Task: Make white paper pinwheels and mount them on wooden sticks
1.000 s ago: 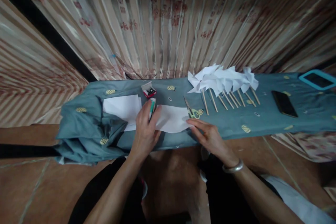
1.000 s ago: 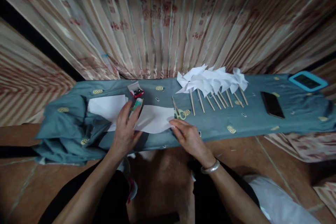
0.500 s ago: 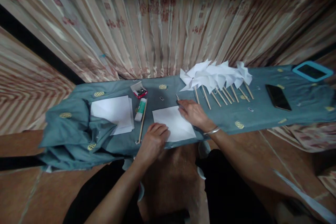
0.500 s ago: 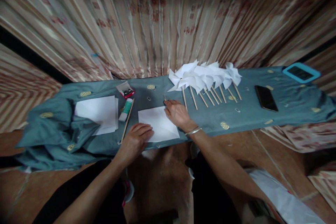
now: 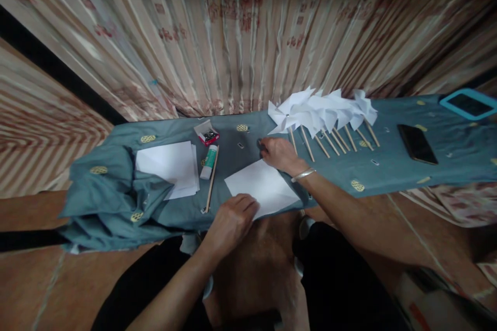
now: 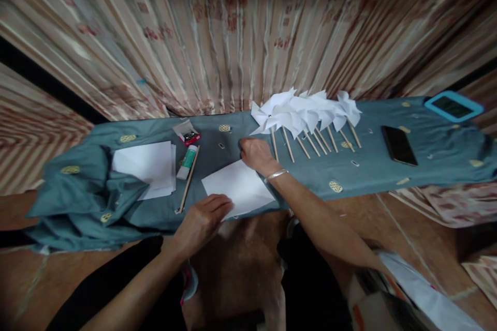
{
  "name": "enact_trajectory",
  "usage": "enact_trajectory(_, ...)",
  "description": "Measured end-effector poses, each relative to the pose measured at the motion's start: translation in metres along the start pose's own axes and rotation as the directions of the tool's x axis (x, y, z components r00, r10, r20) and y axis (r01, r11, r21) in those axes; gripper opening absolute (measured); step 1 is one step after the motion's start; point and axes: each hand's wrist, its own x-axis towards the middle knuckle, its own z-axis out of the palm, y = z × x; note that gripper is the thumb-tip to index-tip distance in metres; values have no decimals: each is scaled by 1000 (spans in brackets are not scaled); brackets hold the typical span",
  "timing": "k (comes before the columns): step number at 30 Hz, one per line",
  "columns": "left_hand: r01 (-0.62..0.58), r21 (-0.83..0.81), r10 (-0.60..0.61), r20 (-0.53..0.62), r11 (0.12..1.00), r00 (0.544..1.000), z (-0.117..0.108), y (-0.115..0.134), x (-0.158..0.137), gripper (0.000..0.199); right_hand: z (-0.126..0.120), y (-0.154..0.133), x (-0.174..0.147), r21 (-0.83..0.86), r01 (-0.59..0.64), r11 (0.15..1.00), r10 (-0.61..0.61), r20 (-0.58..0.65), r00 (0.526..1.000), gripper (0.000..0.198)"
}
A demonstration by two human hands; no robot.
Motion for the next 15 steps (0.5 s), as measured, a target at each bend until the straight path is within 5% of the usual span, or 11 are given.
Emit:
enact_trajectory(6,22,-133,-36,-102,991,994,13,5,6,22,-16,6,-8,29,28,999,-27,-35,999,29)
enact_trajectory(8,80,-230,-119,-162,970,980,16,2,11,22,-23,7,-30,204,51,978,-30,-107,994,34)
enact_trajectory(12,201,-417,-305,-198,886,931,12,-6,19,24,-26,1,-87,673,187,716,-191,-68,979,39)
enact_trajectory(15,268,-496,-390,-158,826,907,7,-9,19,24,-14,-5,-113,699,159,697,-105,-120,987,28)
